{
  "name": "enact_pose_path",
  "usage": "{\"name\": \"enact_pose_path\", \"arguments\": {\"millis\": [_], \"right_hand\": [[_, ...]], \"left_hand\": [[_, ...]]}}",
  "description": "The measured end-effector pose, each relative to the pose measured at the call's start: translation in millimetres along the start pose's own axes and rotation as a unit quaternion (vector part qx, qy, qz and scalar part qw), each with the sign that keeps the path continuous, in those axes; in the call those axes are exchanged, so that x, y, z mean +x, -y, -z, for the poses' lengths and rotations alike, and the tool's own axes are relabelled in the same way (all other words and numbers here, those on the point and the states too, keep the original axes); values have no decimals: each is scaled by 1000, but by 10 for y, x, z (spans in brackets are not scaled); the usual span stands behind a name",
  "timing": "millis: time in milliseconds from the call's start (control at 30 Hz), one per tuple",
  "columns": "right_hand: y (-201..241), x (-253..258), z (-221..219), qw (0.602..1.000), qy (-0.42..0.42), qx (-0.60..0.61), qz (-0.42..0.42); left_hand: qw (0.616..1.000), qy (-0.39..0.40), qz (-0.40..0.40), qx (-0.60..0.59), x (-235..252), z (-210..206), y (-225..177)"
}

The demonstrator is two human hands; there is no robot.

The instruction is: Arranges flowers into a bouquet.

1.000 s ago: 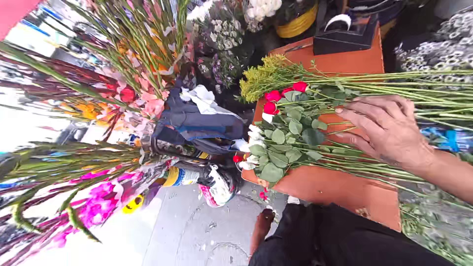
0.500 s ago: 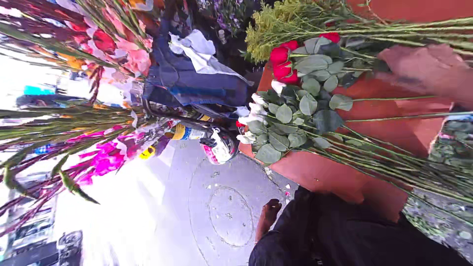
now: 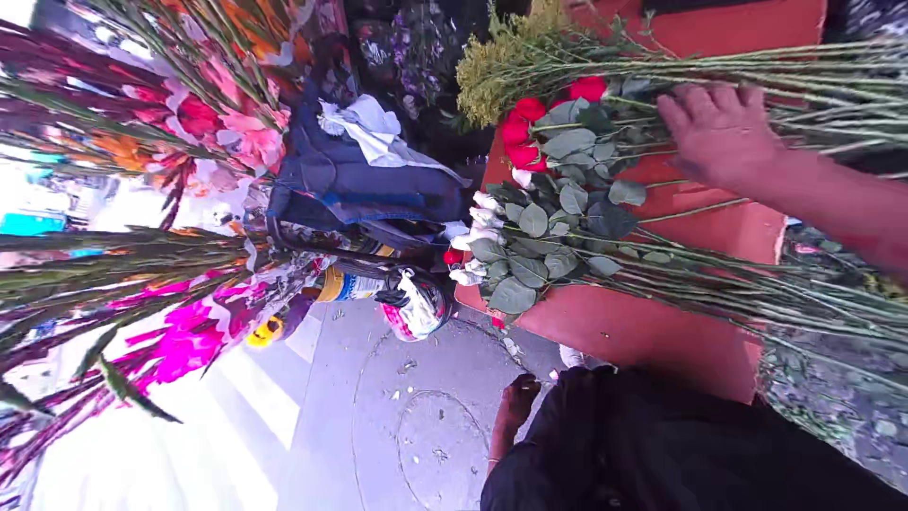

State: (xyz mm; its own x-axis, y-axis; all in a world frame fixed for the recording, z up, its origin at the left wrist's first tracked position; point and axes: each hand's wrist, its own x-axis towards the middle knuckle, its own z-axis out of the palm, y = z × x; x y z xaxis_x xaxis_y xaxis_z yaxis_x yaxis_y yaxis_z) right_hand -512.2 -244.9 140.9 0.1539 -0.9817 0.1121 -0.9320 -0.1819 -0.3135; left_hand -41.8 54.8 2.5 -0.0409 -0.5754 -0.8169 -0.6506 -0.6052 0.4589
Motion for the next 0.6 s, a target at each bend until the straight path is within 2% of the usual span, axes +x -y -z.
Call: {"name": "enact_pose_path", "arguments": {"millis": [100,133,233,267,300,367,433,500,600], "right_hand": [[332,-451,161,1000,-13,19,4],[425,-636,140,1000,8,18,-3],[644,-1046,-11,983,160,20,-87],[642,-1126,-95,982,159,43,-93],[630,-1194,-175,988,118,66,-82],[741,-1286,-236,997,-15,64,-38],[932,-1301,-217,996,-86,22,15],[1056,-1299,-311,995,-79,-20,57],[1193,-1225,-442,999,-36,-24,10]], "left_hand": [[997,28,-76,12,-21,165,-267],[994,46,-99,18,-45,230,-353],[979,92,-172,65,-118,435,-640],[971,99,-200,88,-146,504,-740],[962,101,-229,111,-167,560,-814],[947,88,-271,150,-221,640,-904],[935,80,-301,168,-273,687,-953],[929,89,-322,159,-323,671,-942],[922,128,-343,128,-392,636,-900]]}}
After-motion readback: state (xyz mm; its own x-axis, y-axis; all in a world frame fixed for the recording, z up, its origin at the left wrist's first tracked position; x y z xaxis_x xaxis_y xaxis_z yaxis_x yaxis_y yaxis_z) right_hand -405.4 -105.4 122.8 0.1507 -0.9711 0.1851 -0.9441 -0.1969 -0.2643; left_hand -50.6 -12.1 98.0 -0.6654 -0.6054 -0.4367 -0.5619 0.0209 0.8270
